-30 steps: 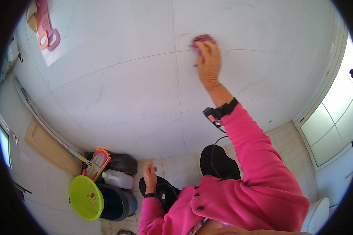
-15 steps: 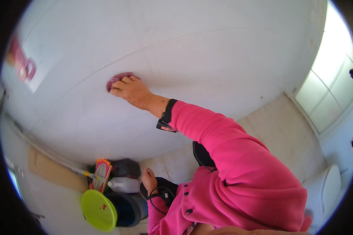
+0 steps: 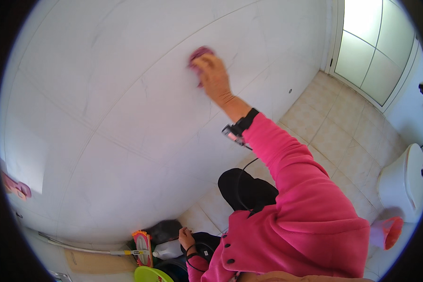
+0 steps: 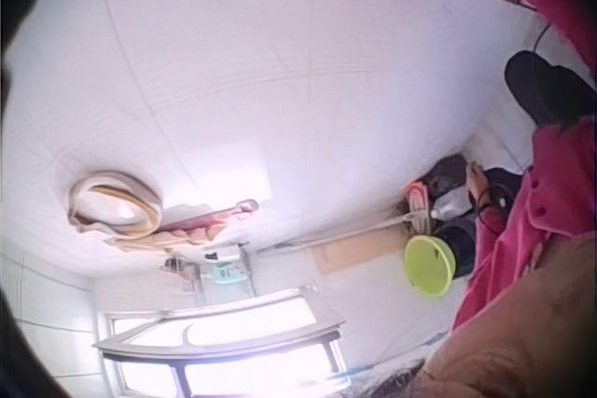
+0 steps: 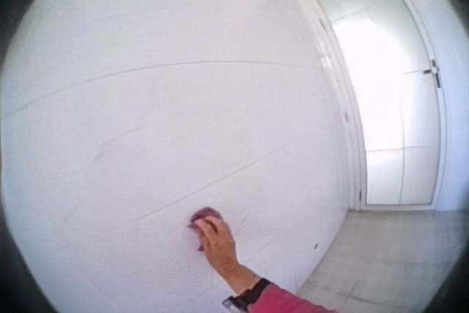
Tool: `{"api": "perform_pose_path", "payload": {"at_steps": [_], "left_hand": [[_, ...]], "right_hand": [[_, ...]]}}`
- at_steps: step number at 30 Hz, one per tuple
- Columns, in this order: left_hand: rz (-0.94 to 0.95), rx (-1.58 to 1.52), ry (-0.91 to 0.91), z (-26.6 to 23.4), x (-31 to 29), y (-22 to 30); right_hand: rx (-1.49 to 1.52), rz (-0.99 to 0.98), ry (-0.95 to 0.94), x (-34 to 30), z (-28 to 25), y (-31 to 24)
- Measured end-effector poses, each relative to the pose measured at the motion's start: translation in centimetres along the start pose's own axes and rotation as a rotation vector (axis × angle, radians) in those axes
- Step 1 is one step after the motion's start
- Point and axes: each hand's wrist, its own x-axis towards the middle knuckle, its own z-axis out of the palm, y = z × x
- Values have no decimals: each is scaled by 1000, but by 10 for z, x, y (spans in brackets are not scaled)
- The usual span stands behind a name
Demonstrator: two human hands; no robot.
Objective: The person wipes the white tiled bathroom walls with a pink cloth. They move around the room to reach different areas, including the lower sections of the walls.
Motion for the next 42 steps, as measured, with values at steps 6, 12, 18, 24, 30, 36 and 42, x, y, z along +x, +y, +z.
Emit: {"api": "perform_pose_path", "payload": {"at_steps": [6,12,18,24,30,36,42], "left_hand": [[-63,-203,-100,20,15,-6],[13,-390,-103,35,36,35],[156,-463,-89,22,60,145],[543,-462,-207,-6,80,315],[906,-603,-67,-71,92,393],[887,-612,233,-132,111,370],[720,-636,558,-197,143,318]], "right_hand": [[-58,191,271,41,-39,142],[-150,462,224,45,-56,214],[600,683,127,46,-57,143],[182,253,84,49,-16,14],[313,-134,-105,16,47,-153],[454,-319,-292,-28,114,-281],[582,-528,-456,-70,161,-386]]}}
